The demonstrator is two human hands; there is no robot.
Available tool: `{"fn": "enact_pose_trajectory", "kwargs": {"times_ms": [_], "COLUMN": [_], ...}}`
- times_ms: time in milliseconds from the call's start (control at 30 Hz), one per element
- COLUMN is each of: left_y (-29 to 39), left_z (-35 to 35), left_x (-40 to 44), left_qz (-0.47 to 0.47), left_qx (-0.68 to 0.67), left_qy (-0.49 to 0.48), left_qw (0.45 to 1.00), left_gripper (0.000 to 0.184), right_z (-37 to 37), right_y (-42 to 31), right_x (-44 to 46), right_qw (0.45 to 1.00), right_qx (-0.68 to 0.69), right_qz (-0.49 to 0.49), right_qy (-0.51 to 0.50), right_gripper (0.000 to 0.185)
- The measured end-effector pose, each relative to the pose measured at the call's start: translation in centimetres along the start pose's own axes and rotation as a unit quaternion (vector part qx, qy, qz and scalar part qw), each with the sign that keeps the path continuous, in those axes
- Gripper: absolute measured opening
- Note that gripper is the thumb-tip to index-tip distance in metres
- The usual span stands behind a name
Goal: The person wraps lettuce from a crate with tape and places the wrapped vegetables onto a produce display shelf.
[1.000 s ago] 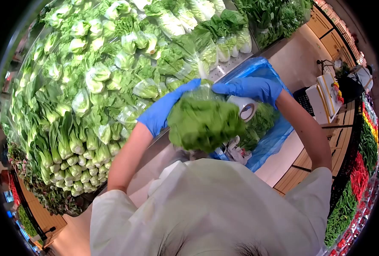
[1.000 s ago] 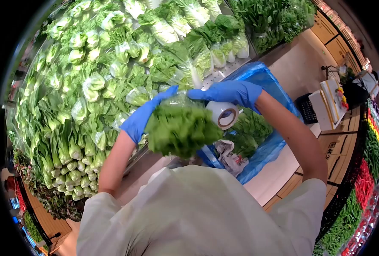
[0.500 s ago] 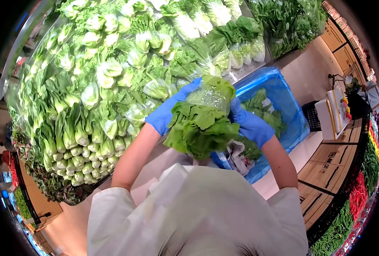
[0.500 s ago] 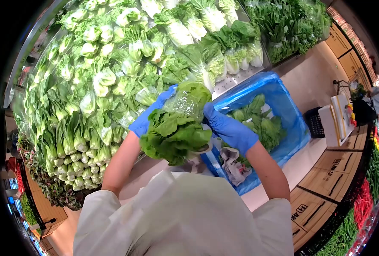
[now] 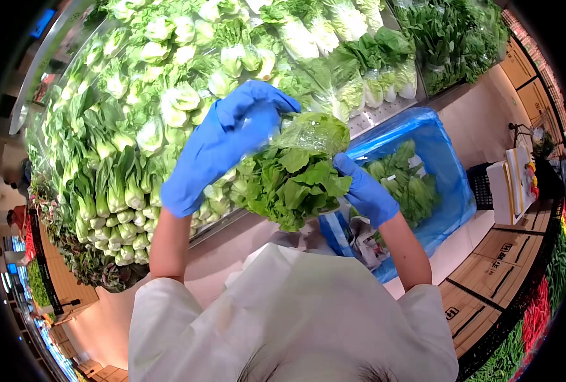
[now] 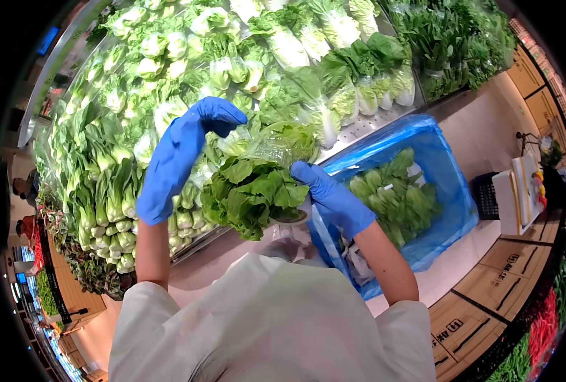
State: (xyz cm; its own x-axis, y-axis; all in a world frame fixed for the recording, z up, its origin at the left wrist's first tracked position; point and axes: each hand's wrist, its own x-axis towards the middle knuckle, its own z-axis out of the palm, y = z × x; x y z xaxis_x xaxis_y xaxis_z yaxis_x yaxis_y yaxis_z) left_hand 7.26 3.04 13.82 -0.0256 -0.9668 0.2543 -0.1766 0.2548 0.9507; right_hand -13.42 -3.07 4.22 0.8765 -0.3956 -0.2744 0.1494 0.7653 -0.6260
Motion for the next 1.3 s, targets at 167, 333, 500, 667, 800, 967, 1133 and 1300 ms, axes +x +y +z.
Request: {"fn": "enact_pose_trajectory", "kwargs": {"times_ms": [167, 333, 500, 667, 800, 967, 1133, 1300], "left_y": [4.0, 3.0, 1.3, 2.5, 3.3, 2.2, 2.6, 2.5], "left_z": [-0.1, -0.9, -2.1, -2.2, -1.7, -3.0, -2.8, -2.9], "left_x": [0.0, -0.2, -1.6, -2.6, -3.7, -3.9, -4.6, -5.6], "left_qz": [-0.205, -0.256, -0.103, -0.036, -0.038, -0.032, 0.042, 0.058], "left_qx": [0.174, -0.043, -0.041, 0.198, 0.231, 0.182, 0.292, 0.368], "left_qy": [-0.096, -0.058, -0.110, -0.150, -0.123, -0.168, -0.224, -0.227], "left_qw": [0.958, 0.964, 0.988, 0.968, 0.964, 0.968, 0.929, 0.900], "left_gripper": [0.024, 0.018, 0.007, 0.008, 0.028, 0.020, 0.022, 0.030], "right_z": [-0.4, -0.3, -0.2, 0.7, 1.1, 1.3, 1.8, 1.0], "right_y": [-0.1, -0.4, -0.9, -1.9, -2.2, -2.3, -2.1, -1.1], "right_x": [0.7, 0.9, 1.4, 1.6, 1.8, 1.9, 2.2, 3.1], "right_qw": [0.999, 0.991, 0.974, 0.971, 0.974, 0.972, 0.973, 0.976], "right_qx": [-0.039, -0.128, -0.218, -0.232, -0.223, -0.234, -0.226, -0.209], "right_qz": [0.029, -0.006, -0.054, -0.047, -0.036, -0.010, -0.017, -0.034], "right_qy": [-0.017, -0.028, -0.029, -0.033, -0.029, -0.015, -0.036, -0.044], "right_gripper": [0.063, 0.075, 0.080, 0.084, 0.084, 0.082, 0.078, 0.076]}}
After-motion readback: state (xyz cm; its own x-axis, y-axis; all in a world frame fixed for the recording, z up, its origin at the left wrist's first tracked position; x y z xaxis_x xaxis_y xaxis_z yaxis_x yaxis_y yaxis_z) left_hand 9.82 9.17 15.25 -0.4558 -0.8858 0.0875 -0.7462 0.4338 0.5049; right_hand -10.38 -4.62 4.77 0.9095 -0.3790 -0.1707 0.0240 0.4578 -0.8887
